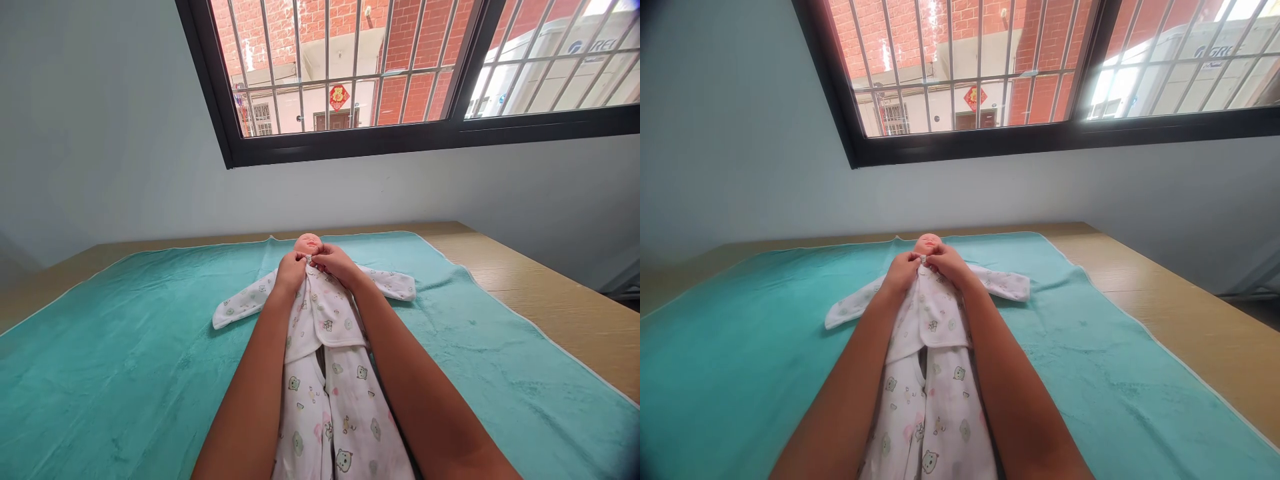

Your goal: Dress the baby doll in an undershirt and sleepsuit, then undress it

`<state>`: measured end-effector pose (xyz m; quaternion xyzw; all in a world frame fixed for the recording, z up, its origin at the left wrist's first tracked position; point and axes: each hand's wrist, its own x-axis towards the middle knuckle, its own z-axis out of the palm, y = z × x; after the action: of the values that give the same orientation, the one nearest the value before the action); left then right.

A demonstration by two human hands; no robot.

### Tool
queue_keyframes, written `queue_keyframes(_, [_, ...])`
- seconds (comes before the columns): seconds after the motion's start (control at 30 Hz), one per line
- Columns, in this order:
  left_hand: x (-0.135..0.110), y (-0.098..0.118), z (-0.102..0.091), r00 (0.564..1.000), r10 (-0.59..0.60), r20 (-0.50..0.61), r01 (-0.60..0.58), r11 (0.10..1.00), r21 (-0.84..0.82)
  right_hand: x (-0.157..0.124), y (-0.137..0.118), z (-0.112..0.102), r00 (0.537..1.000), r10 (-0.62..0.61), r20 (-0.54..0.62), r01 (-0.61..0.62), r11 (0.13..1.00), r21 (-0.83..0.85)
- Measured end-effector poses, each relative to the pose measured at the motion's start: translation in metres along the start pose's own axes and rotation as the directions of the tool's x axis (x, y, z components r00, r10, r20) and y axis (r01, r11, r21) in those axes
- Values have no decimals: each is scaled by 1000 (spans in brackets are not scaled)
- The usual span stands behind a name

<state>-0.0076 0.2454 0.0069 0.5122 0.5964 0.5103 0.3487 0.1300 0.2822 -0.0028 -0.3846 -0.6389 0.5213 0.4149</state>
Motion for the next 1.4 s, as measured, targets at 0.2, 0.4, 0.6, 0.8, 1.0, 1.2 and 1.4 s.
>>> queue_keyframes(0.2, [-2, 2, 2, 1000, 19, -21, -21, 996, -83, -1, -2, 3, 998, 23, -52, -26, 998, -51])
queue_keyframes(0.4, [-5, 6, 4, 994, 79, -78, -82, 996, -36, -5, -9, 7, 994, 49, -99, -52, 998, -26])
queue_keyframes(0.6, [-7, 8, 3, 992, 103, -69, -96, 991, 94, -4, -6, 5, 998, 11, -64, -10, 1000, 18])
queue_keyframes(0.8, [-5, 5, 2, 990, 82, -116, -69, 991, 114, -4, -3, 4, 998, 5, -57, -4, 1000, 12])
queue_keyframes(1.0, [3, -5, 2, 986, 93, -135, -58, 968, 243, -2, -6, 7, 989, -12, -146, -14, 984, -177])
queue_keyframes(1.2, [10, -16, -1, 982, 144, -121, -81, 905, 418, 9, 2, 15, 931, -233, -281, 102, 906, -411])
queue_keyframes(1.4, [-4, -37, -27, 982, 188, -25, -138, 799, 586, -6, 31, 1, 916, -330, -227, 133, 786, -604])
